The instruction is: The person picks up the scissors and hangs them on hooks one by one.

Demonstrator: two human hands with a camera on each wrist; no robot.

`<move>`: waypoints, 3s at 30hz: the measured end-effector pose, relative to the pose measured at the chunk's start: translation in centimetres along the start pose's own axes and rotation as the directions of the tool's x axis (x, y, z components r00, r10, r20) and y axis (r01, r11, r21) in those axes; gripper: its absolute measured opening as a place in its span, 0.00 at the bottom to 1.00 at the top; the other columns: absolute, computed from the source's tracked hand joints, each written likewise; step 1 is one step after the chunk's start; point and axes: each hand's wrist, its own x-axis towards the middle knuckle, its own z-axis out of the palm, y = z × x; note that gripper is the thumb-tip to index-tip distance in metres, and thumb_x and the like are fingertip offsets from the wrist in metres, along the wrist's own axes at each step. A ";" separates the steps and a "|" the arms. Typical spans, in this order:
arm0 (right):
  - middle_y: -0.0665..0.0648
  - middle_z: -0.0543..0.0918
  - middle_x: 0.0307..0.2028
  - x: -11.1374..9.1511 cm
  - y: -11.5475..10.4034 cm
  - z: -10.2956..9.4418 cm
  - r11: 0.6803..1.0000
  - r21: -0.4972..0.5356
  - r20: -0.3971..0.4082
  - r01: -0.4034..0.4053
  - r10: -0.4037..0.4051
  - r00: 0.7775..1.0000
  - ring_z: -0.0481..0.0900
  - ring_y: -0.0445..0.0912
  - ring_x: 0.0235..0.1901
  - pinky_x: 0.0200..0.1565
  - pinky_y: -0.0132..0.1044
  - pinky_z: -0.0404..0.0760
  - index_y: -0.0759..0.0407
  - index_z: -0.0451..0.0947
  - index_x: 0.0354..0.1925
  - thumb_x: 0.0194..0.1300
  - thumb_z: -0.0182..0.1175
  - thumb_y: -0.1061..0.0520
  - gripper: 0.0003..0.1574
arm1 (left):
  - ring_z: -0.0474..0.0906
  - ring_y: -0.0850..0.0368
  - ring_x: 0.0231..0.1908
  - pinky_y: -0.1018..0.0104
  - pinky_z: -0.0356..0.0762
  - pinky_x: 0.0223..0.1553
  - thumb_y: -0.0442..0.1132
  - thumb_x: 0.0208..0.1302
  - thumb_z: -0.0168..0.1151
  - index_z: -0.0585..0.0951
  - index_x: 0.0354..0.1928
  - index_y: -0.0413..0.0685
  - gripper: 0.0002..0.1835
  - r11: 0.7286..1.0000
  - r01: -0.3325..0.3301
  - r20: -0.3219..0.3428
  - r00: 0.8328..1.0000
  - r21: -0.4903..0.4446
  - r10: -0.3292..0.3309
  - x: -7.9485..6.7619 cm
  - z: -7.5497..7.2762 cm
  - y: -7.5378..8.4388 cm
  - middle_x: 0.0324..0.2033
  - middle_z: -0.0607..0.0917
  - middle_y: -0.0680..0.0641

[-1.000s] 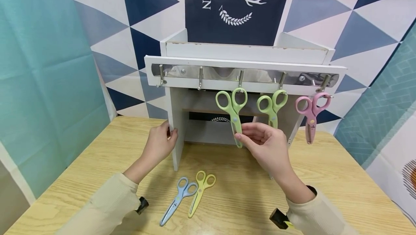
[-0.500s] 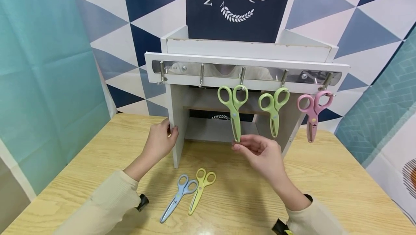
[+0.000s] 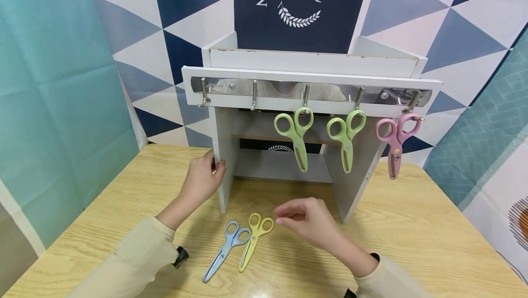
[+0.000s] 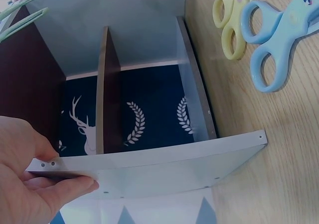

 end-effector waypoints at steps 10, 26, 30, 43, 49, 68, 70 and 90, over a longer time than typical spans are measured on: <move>0.60 0.89 0.35 -0.3 -0.2 2.5 0.997 -0.045 0.136 0.063 -0.056 0.989 0.86 0.41 0.34 0.36 0.27 0.82 0.66 0.85 0.38 0.57 0.67 0.62 0.09 | 0.64 0.59 0.18 0.72 0.60 0.19 0.31 0.62 0.56 0.78 0.34 0.34 0.06 1.000 -0.007 -0.012 1.000 0.012 0.008 0.0 0.0 0.0 0.16 0.75 0.45; 0.50 0.88 0.42 0.5 -2.2 5.4 0.888 -0.288 0.475 0.359 -0.193 0.858 0.83 0.35 0.43 0.42 0.21 0.78 0.57 0.84 0.44 0.61 0.65 0.55 0.13 | 0.65 0.60 0.18 0.72 0.62 0.19 0.32 0.64 0.55 0.77 0.34 0.35 0.05 1.000 -0.001 -0.002 1.000 0.008 0.001 -0.2 0.0 0.1 0.18 0.77 0.45; 0.45 0.87 0.42 0.4 -2.3 6.0 0.814 -0.330 0.559 0.478 -0.240 0.794 0.80 0.28 0.37 0.40 0.15 0.74 0.53 0.84 0.45 0.62 0.64 0.52 0.13 | 0.65 0.60 0.18 0.72 0.61 0.19 0.32 0.64 0.55 0.78 0.35 0.35 0.06 1.000 -0.006 -0.004 1.000 0.008 0.006 -0.2 0.0 0.0 0.19 0.77 0.45; 0.41 0.70 0.19 -0.2 -1.8 6.3 0.700 -0.330 0.632 0.634 -0.335 0.699 0.57 0.25 0.20 0.26 0.13 0.59 0.49 0.78 0.30 0.60 0.66 0.51 0.06 | 0.64 0.60 0.18 0.72 0.60 0.19 0.32 0.64 0.55 0.78 0.36 0.34 0.06 1.000 -0.003 -0.008 1.000 0.012 0.004 -0.2 0.0 0.0 0.18 0.76 0.45; 0.40 0.77 0.21 -0.7 -1.4 5.7 0.754 -0.298 0.622 0.585 -0.311 0.718 0.59 0.22 0.20 0.29 0.11 0.63 0.51 0.83 0.35 0.62 0.64 0.54 0.04 | 0.64 0.59 0.18 0.71 0.60 0.19 0.32 0.64 0.54 0.78 0.36 0.34 0.07 1.000 0.009 0.001 1.000 0.014 -0.009 -0.1 -0.1 0.1 0.18 0.76 0.45; 0.43 0.85 0.32 -2.5 0.7 2.7 0.841 -0.295 0.532 0.454 -0.250 0.809 0.68 0.24 0.27 0.34 0.13 0.69 0.56 0.84 0.42 0.61 0.64 0.52 0.12 | 0.70 0.58 0.19 0.71 0.66 0.20 0.31 0.63 0.55 0.79 0.37 0.32 0.07 1.000 -0.010 -0.014 1.000 0.008 0.011 -0.1 0.0 0.0 0.22 0.81 0.41; 0.44 0.87 0.36 -2.5 0.8 2.4 0.851 -0.297 0.532 0.432 -0.228 0.815 0.71 0.25 0.31 0.35 0.14 0.72 0.56 0.84 0.43 0.62 0.64 0.51 0.13 | 0.69 0.58 0.19 0.71 0.65 0.19 0.31 0.62 0.55 0.79 0.37 0.33 0.07 1.000 -0.012 -0.016 1.000 0.009 0.012 -0.1 0.0 0.0 0.21 0.81 0.42; 0.53 0.88 0.42 -2.4 2.0 0.0 0.887 -0.307 0.516 0.346 -0.150 0.843 0.84 0.36 0.43 0.42 0.26 0.81 0.59 0.84 0.45 0.62 0.63 0.55 0.14 | 0.65 0.59 0.18 0.71 0.61 0.19 0.32 0.64 0.54 0.78 0.34 0.35 0.06 1.000 0.013 0.006 1.000 0.012 -0.013 -0.1 -0.2 0.3 0.19 0.77 0.45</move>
